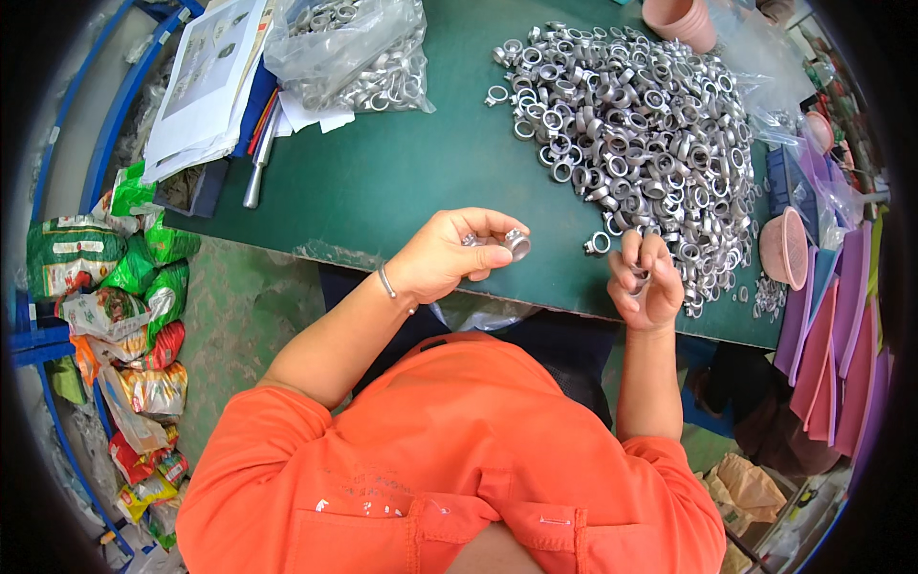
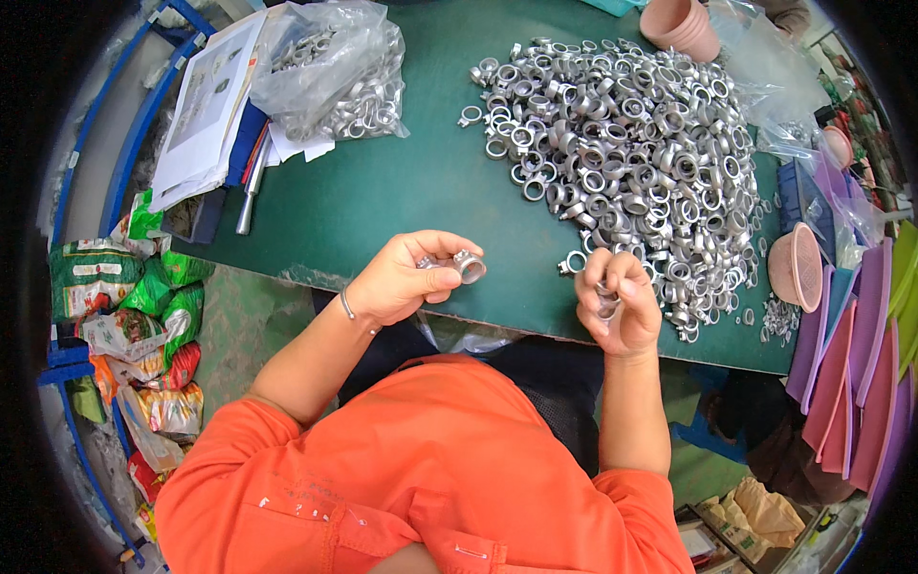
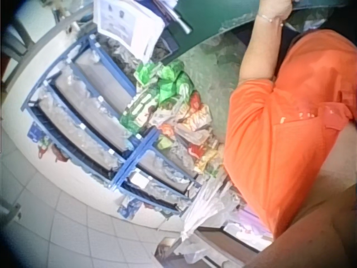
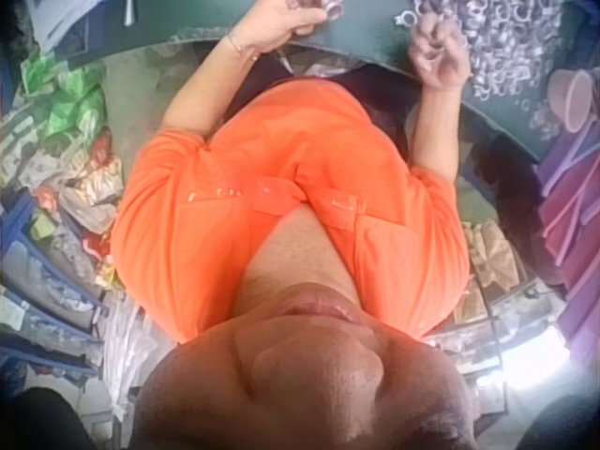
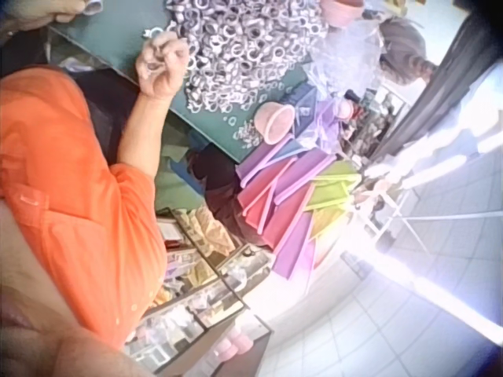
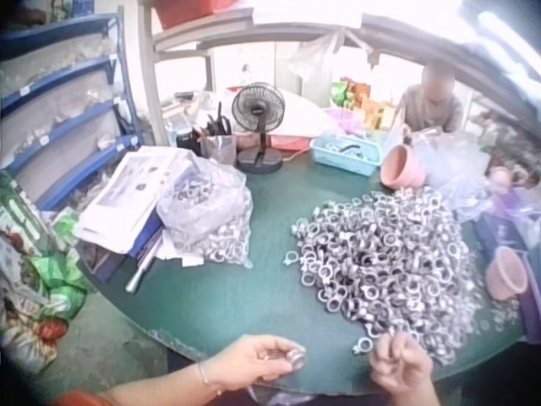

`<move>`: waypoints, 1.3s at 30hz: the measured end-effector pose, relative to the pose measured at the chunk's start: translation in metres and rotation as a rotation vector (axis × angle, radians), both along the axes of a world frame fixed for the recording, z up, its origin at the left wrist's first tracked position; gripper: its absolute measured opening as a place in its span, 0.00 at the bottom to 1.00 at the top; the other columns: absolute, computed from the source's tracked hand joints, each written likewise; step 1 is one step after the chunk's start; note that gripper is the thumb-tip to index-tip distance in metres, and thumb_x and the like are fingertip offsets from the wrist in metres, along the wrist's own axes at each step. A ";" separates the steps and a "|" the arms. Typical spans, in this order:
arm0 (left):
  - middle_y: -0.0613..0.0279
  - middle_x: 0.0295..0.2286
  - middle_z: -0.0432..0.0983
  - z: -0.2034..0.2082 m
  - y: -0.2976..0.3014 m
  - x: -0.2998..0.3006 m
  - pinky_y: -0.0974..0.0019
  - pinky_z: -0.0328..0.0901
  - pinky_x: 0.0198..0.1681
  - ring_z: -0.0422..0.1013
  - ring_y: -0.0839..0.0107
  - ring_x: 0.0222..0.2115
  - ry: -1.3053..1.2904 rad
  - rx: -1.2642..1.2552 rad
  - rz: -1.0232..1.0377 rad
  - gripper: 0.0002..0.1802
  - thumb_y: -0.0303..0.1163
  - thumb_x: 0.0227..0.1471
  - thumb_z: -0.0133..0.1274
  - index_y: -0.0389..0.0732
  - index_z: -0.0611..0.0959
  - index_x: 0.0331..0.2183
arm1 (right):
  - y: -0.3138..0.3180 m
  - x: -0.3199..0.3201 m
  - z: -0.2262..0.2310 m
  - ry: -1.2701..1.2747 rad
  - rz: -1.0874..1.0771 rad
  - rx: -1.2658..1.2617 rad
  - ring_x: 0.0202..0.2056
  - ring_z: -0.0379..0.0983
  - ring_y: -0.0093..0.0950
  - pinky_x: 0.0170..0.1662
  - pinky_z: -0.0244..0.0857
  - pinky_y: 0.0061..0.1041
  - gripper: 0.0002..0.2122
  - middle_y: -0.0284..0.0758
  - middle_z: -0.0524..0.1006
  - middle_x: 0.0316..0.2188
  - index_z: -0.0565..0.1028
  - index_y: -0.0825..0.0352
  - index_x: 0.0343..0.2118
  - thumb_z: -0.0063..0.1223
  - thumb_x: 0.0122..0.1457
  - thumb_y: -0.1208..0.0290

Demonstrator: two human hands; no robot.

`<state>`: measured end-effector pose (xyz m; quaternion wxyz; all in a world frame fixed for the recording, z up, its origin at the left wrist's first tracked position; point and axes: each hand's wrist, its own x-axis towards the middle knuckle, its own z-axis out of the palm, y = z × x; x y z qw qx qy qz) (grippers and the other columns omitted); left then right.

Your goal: The person picks up and joins two different grey plastic parts by hand, repeating this action many times with parts from a large pile on a green tabletop.

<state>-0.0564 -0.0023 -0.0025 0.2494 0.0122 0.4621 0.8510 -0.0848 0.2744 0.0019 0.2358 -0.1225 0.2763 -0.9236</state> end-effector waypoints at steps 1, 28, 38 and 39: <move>0.62 0.33 0.76 -0.001 0.001 0.002 0.80 0.56 0.23 0.63 0.84 0.23 -0.004 0.067 0.005 0.15 0.25 0.50 0.58 0.35 0.79 0.42 | 0.005 0.000 0.001 -0.005 -0.030 0.111 0.22 0.66 0.23 0.15 0.58 0.13 0.05 0.43 0.73 0.30 0.70 0.68 0.27 0.49 0.58 0.73; 0.43 0.35 0.76 -0.021 0.003 0.058 0.62 0.74 0.33 0.76 0.56 0.35 -0.537 0.320 -0.150 0.18 0.34 0.60 0.40 0.29 0.74 0.42 | -0.043 0.018 0.014 0.261 0.110 0.816 0.35 0.65 0.14 0.38 0.61 0.14 0.16 0.26 0.71 0.33 0.70 0.63 0.44 0.55 0.52 0.82; 0.48 0.34 0.75 -0.087 -0.008 0.070 0.63 0.72 0.25 0.75 0.58 0.33 -1.018 0.489 -0.096 0.13 0.34 0.54 0.48 0.36 0.76 0.38 | -0.100 -0.026 0.031 1.405 -0.308 1.378 0.47 0.66 0.43 0.52 0.59 0.39 0.16 0.44 0.69 0.46 0.70 0.67 0.43 0.57 0.51 0.72; 0.48 0.34 0.75 -0.098 -0.010 0.066 0.65 0.71 0.22 0.74 0.58 0.33 -1.036 0.322 -0.005 0.10 0.31 0.52 0.51 0.36 0.77 0.36 | -0.106 -0.047 0.029 1.455 -0.426 1.484 0.48 0.65 0.43 0.53 0.58 0.43 0.16 0.44 0.69 0.47 0.70 0.67 0.42 0.58 0.51 0.71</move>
